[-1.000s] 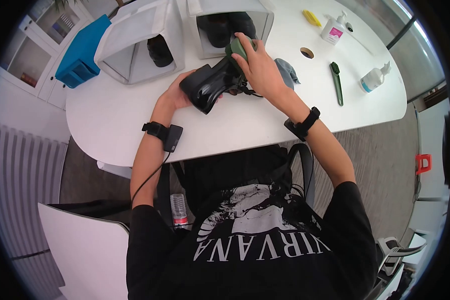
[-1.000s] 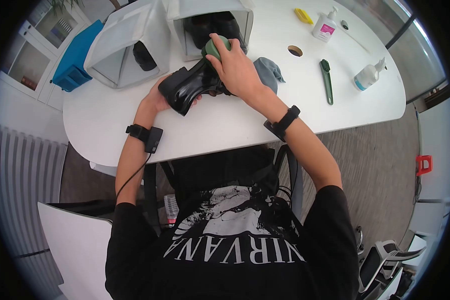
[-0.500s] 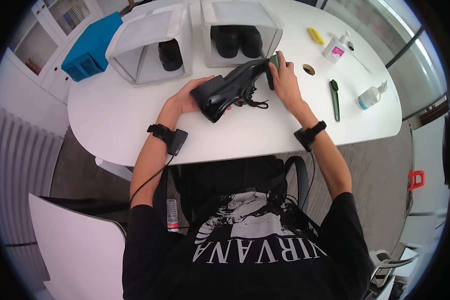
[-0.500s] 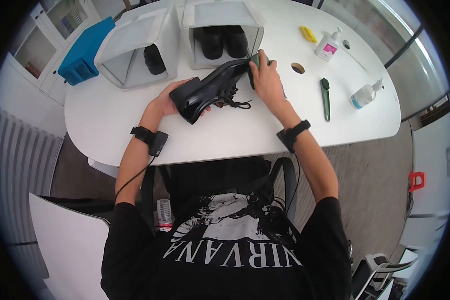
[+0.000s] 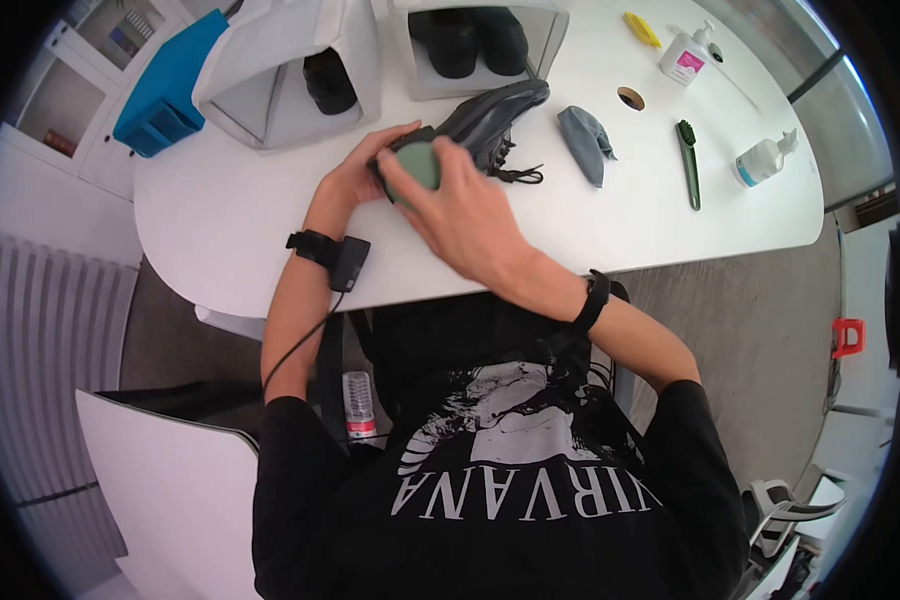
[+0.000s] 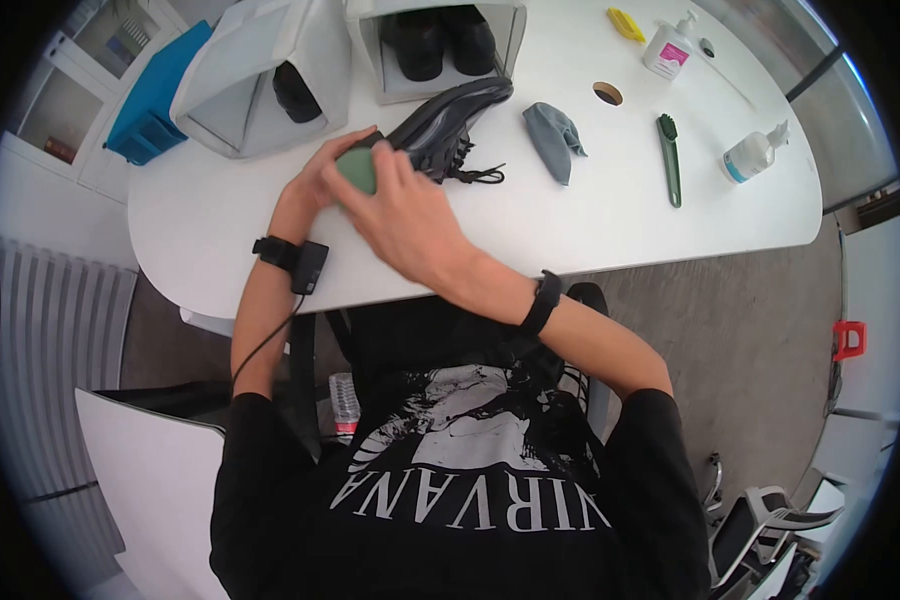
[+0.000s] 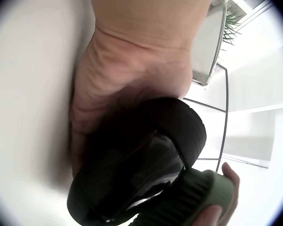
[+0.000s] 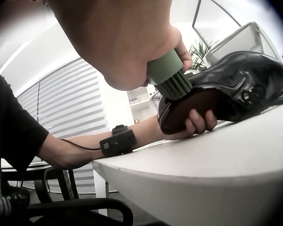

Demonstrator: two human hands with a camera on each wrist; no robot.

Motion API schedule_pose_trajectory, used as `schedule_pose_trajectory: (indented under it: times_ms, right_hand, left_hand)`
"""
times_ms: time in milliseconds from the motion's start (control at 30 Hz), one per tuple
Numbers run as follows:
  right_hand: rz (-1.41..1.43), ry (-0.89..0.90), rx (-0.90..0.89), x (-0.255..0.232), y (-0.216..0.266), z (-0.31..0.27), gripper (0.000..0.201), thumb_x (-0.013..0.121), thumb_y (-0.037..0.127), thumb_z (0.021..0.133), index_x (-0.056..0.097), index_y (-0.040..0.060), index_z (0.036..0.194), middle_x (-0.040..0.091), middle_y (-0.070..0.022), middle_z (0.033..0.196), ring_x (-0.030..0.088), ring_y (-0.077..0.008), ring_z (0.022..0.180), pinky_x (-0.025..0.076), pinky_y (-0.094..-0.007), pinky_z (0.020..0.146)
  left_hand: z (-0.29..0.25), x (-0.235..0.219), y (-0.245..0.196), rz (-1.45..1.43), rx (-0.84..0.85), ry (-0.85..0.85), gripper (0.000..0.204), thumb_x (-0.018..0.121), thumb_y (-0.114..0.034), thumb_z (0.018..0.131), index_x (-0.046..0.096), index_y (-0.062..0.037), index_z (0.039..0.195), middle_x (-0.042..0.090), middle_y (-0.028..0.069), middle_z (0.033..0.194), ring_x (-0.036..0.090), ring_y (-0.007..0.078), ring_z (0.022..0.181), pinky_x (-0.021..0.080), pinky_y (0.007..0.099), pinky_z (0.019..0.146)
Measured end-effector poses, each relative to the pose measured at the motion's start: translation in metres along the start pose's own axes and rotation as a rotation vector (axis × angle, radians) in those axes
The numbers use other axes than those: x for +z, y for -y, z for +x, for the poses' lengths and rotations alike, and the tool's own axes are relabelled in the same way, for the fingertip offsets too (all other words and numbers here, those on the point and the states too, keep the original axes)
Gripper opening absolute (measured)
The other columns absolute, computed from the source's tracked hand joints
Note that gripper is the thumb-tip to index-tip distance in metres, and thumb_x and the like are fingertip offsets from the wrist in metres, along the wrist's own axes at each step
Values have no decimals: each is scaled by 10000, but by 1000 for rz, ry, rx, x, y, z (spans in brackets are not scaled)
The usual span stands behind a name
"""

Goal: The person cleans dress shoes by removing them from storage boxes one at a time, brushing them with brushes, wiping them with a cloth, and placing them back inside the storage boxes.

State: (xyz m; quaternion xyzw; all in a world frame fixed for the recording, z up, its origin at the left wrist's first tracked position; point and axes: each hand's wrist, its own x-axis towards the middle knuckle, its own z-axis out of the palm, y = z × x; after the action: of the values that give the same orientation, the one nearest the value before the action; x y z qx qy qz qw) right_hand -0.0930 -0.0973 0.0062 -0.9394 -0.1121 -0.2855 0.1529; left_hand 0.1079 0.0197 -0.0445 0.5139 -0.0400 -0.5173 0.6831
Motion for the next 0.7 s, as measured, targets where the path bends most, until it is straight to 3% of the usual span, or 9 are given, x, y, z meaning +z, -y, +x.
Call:
schedule_pose_trajectory:
  times_ms: [33, 67, 233, 367, 467, 533, 567, 667, 700]
  right_hand:
    - [18, 13, -29, 6, 6, -3, 617, 710, 161, 911, 517, 213, 1495, 512, -298, 1272, 606, -417, 1081, 592, -442, 800]
    - [-45, -55, -129, 15, 11, -6, 662, 699, 145, 857, 498, 160, 1487, 530, -270, 1234, 594, -361, 1017, 564, -401, 741]
    - [-108, 74, -274, 48, 27, -21, 659, 703, 164, 867, 510, 177, 1497, 538, -258, 1249, 588, -319, 1028, 531, -340, 710]
    - [74, 145, -191, 2, 22, -22, 638, 686, 171, 930, 499, 223, 1538, 522, -232, 1230, 607, -332, 1048, 570, -385, 759]
    - [150, 34, -197, -18, 8, -18, 654, 709, 191, 926, 493, 244, 1541, 510, -239, 1271, 617, -354, 1056, 582, -413, 778]
    - [-10, 76, -94, -13, -14, -12, 642, 743, 226, 910, 513, 250, 1509, 499, -253, 1292, 629, -378, 1075, 597, -435, 802]
    - [17, -37, -72, -7, -30, -7, 618, 745, 249, 923, 511, 243, 1494, 494, -257, 1301, 636, -392, 1084, 609, -446, 793]
    - [-2, 20, 234, -26, -70, -1, 526, 684, 301, 991, 495, 212, 1474, 504, -250, 1195, 656, -431, 969, 612, -462, 722]
    - [-45, -48, 210, -28, -87, 2, 528, 668, 305, 1006, 481, 196, 1487, 506, -257, 1179, 659, -445, 933, 612, -464, 723]
  left_hand:
    - [-2, 1, 5, 43, 163, 8, 305, 731, -369, 975, 750, -74, 1051, 776, 72, 972, 750, 194, 846, 634, 352, 776]
    - [2, 0, -6, -27, -60, 87, 331, 709, -378, 990, 744, -57, 1061, 777, 96, 985, 753, 213, 857, 642, 374, 807]
    - [-3, 16, -1, -9, -101, 159, 378, 653, -407, 1023, 737, -48, 1106, 777, 103, 1027, 742, 217, 853, 618, 376, 816]
    - [3, 12, 1, -72, -94, 89, 338, 643, -385, 1036, 740, -65, 1081, 775, 79, 1012, 741, 197, 860, 614, 349, 807]
    - [-4, 11, -4, -61, -76, 104, 335, 638, -386, 1040, 737, -69, 1081, 773, 75, 999, 744, 190, 851, 620, 330, 796]
    - [-5, 10, -4, -13, -35, 129, 340, 631, -389, 1043, 734, -69, 1090, 772, 77, 994, 749, 188, 853, 625, 322, 797]
    - [-3, 9, -1, -14, -1, 122, 353, 619, -398, 1047, 727, -66, 1100, 770, 81, 986, 753, 188, 857, 632, 328, 805]
    - [12, -9, 3, 23, 43, 173, 430, 581, -429, 1061, 700, -37, 1194, 774, 106, 1045, 769, 206, 930, 646, 383, 866]
    - [14, -10, 4, -9, -2, 194, 475, 568, -434, 1065, 675, -11, 1253, 766, 135, 1101, 768, 248, 963, 641, 408, 887]
